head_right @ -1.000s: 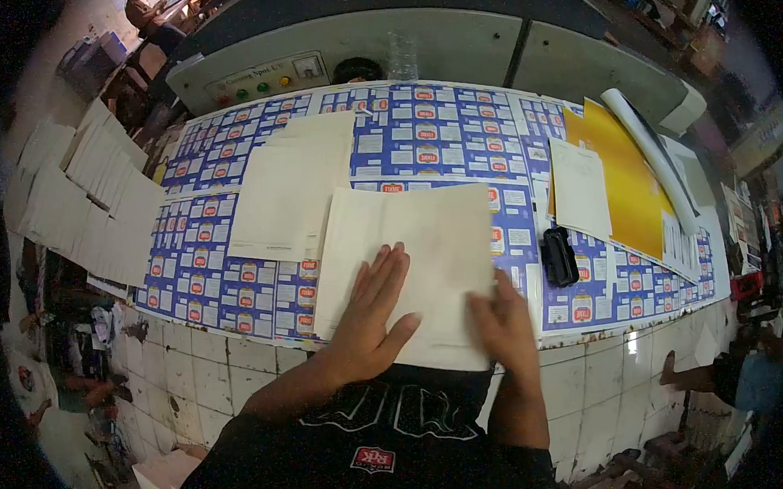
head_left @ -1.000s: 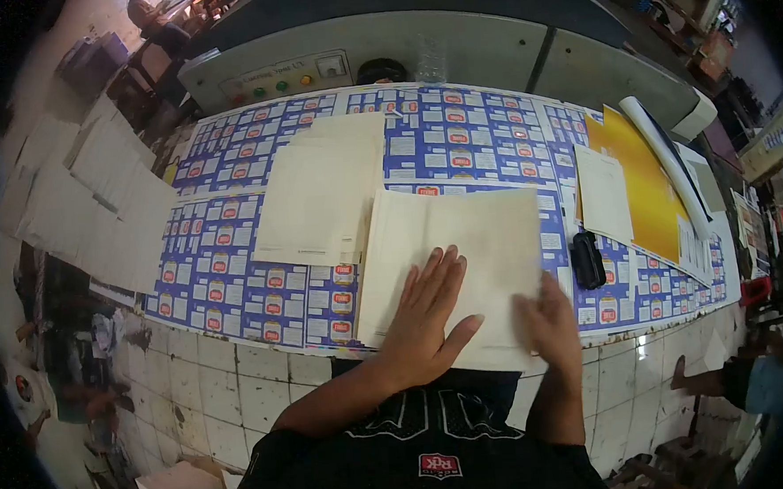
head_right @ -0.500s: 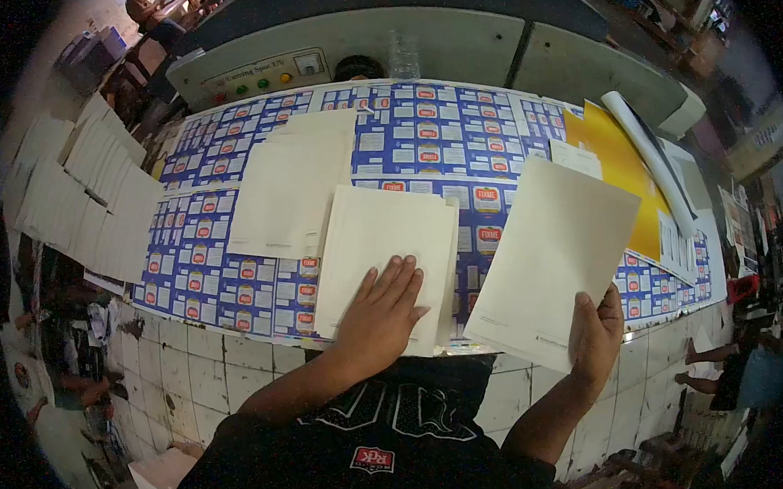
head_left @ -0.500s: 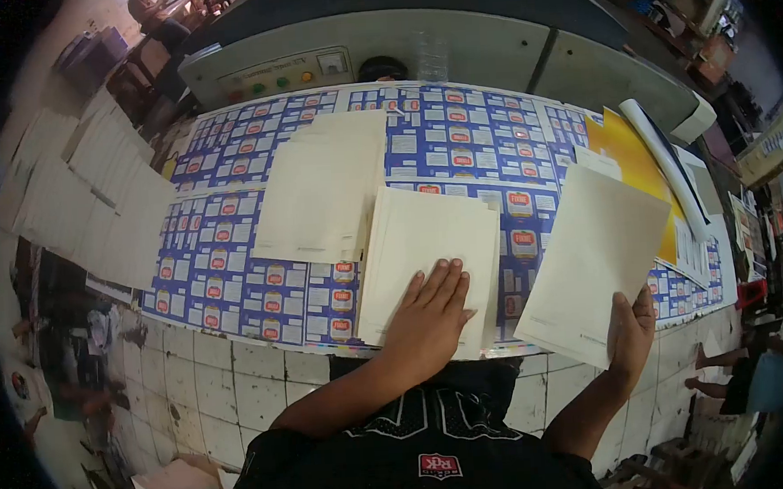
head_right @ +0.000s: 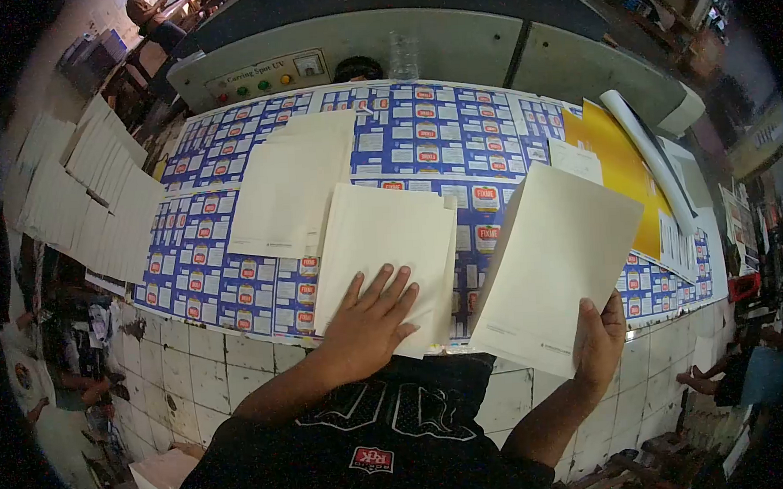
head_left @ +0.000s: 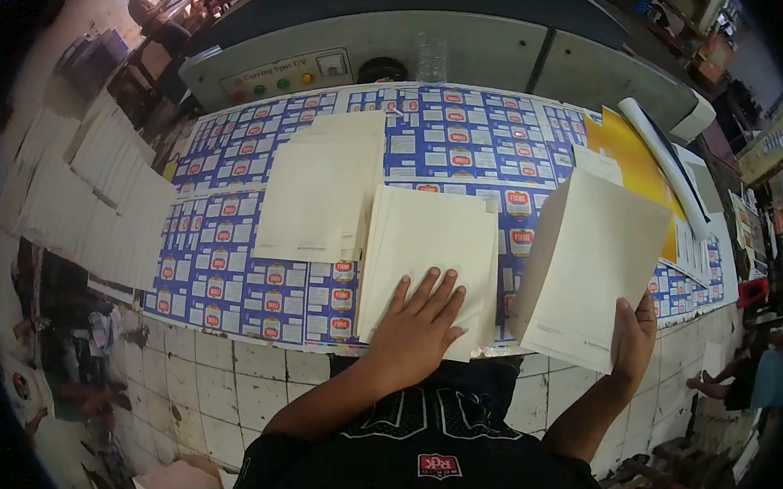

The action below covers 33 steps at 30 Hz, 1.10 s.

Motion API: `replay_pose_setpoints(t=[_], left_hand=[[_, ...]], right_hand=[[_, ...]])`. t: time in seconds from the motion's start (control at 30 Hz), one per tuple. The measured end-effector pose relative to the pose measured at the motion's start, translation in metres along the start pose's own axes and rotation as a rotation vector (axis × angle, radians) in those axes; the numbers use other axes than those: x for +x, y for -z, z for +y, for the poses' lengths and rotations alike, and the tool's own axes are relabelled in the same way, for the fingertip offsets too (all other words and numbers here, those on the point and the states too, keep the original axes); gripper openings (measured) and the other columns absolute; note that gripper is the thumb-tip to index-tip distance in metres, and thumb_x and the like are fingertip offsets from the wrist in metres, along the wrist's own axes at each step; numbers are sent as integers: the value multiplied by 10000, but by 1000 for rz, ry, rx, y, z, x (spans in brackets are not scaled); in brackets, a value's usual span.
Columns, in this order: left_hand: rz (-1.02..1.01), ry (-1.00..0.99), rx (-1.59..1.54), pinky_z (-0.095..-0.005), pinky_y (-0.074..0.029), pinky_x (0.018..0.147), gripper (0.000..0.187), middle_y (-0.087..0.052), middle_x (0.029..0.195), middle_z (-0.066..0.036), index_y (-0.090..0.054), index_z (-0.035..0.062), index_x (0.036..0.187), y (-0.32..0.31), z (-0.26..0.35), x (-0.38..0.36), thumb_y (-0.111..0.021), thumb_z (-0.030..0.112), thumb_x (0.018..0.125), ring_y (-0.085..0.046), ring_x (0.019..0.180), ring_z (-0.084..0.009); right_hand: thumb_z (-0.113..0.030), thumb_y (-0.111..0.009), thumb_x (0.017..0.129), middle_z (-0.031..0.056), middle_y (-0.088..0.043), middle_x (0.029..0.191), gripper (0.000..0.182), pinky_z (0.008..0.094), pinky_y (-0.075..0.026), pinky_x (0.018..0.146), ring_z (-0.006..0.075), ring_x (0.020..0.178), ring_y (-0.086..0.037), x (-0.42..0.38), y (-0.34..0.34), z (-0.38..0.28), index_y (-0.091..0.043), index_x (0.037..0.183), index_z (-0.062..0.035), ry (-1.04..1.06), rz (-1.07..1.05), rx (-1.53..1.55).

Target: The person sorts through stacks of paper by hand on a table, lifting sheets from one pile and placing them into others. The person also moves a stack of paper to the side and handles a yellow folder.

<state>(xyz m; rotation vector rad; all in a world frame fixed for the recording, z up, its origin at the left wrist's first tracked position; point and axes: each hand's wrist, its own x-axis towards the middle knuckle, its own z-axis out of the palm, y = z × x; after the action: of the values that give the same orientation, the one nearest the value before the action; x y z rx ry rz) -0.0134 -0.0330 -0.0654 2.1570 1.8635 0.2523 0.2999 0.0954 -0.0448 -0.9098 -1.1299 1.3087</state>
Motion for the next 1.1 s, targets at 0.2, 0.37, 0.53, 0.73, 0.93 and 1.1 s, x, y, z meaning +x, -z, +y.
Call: replay_pose_setpoints(t=[0.2, 0.37, 0.53, 0.73, 0.93, 1.1], left_hand=[[273, 54, -572, -537, -80, 1168, 561, -222, 1581, -168, -302, 49, 1496, 16, -3, -3, -398, 337, 1026, -165, 1474, -351], [261, -21, -668, -543, -67, 1162, 611, -207, 1581, -192, -224, 48, 1524, 11, 3, 5, -410, 345, 1023, -158, 1472, -373], [350, -61, -843, -557, -62, 1164, 758, -179, 1566, -256, -171, -50, 1501, 11, 0, 6, -455, 436, 992, -131, 1474, -375], [49, 41, -38, -532, -68, 1182, 781, -154, 1574, -246, -226, -55, 1483, 7, 1, 9, -436, 503, 979, -120, 1481, -344], [94, 62, -50, -539, -81, 1180, 635, -218, 1572, -195, -281, -9, 1480, -7, 0, 10, -397, 409, 1017, -172, 1469, -351], [274, 103, -548, -520, -58, 1180, 569, -230, 1575, -183, -234, 20, 1509, 8, -12, 6, -382, 292, 1031, -174, 1471, -347]], right_hand=[[49, -523, 896, 101, -606, 1205, 418, 289, -468, 918, 159, 1056, -581, -11, -56, 8, -501, 1312, 16, -205, -117, -191], [-76, -594, 945, 108, -623, 1170, 430, 302, -469, 906, 167, 1039, -586, -24, -145, 44, -460, 1342, 23, -295, -347, -86], [-99, -581, 955, 105, -627, 1147, 410, 291, -469, 885, 153, 1020, -586, -10, -126, 45, -470, 1330, 26, -251, -532, -297], [-35, -588, 929, 103, -646, 1096, 350, 267, -455, 888, 144, 1005, -593, 17, -30, 28, -525, 1268, 29, 13, 88, -68], [40, -556, 908, 154, -604, 1220, 376, 326, -418, 1002, 195, 1154, -549, 8, -13, 8, -495, 1278, 66, 14, 98, 44], [42, -544, 898, 119, -600, 1201, 385, 299, -464, 934, 173, 1061, -585, -8, -74, 25, -517, 1281, 19, -155, -155, -15]])
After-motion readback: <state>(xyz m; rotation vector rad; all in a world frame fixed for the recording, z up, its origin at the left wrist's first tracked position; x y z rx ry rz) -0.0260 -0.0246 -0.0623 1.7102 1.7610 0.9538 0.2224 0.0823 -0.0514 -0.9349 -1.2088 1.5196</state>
